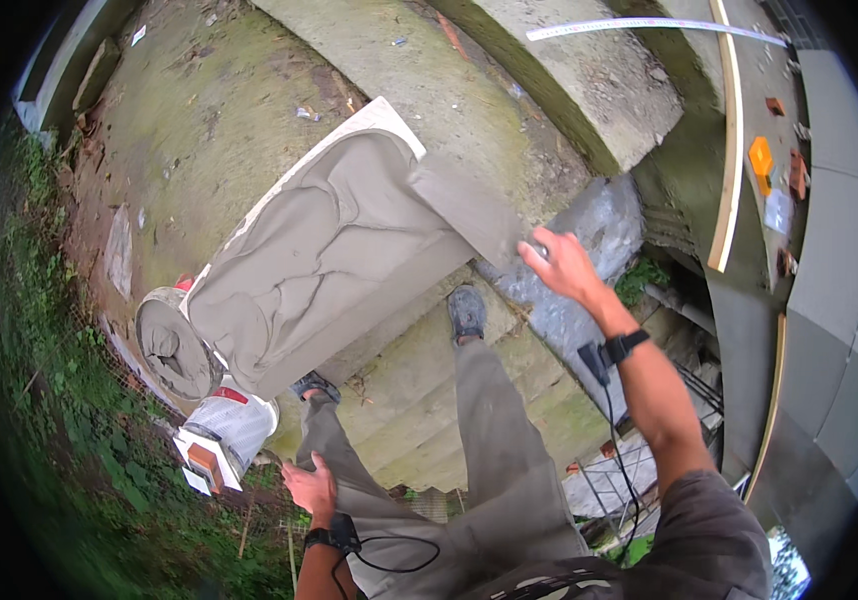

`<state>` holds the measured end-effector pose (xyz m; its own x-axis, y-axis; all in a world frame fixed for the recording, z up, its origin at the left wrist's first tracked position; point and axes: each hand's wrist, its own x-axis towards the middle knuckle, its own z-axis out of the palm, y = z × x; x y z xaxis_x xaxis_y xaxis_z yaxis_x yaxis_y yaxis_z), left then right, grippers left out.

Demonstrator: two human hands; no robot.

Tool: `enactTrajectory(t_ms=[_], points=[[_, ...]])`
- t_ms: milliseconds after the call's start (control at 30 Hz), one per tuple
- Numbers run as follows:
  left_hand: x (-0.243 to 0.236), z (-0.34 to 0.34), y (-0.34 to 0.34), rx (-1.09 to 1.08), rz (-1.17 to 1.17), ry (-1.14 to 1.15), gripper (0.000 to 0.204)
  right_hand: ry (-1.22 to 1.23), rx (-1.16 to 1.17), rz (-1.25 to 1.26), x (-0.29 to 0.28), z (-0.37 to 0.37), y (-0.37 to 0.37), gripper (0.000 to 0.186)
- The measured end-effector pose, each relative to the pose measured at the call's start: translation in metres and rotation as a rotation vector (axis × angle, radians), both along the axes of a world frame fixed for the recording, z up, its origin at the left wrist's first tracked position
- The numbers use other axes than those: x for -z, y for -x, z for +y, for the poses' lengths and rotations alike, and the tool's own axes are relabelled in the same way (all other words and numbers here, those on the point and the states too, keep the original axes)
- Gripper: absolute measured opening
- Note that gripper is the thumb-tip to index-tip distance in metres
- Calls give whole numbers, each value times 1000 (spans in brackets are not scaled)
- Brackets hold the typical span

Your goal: Applying mortar to tiles and installing them on an exterior wall.

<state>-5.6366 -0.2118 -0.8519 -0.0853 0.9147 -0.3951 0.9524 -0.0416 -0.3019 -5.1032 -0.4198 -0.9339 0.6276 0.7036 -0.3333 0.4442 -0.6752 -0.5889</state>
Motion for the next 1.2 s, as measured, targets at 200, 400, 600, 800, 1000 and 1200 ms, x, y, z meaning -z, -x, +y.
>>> enactTrajectory(t_ms=[200,400,600,800,1000,1200], points=[[-4,-28,23,-15,-130,49,65,171,-184,6,28,9,-63,33],[5,-41,28,-98,-250,96,72,178,-217,-240,12,-25,-61,25],[12,-49,21,-76,-187,209,81,-26,-558,-543,24,67,-65,22],[9,-55,-2,-145,-126,209,84,132,-369,-646,32,139,-136,23],[-7,-12,-28,-244,-13,129,70,258,-308,-513,-54,187,-148,31],[-20,13,-10,-335,45,140,62,248,-818,-113,-116,310,-84,27]])
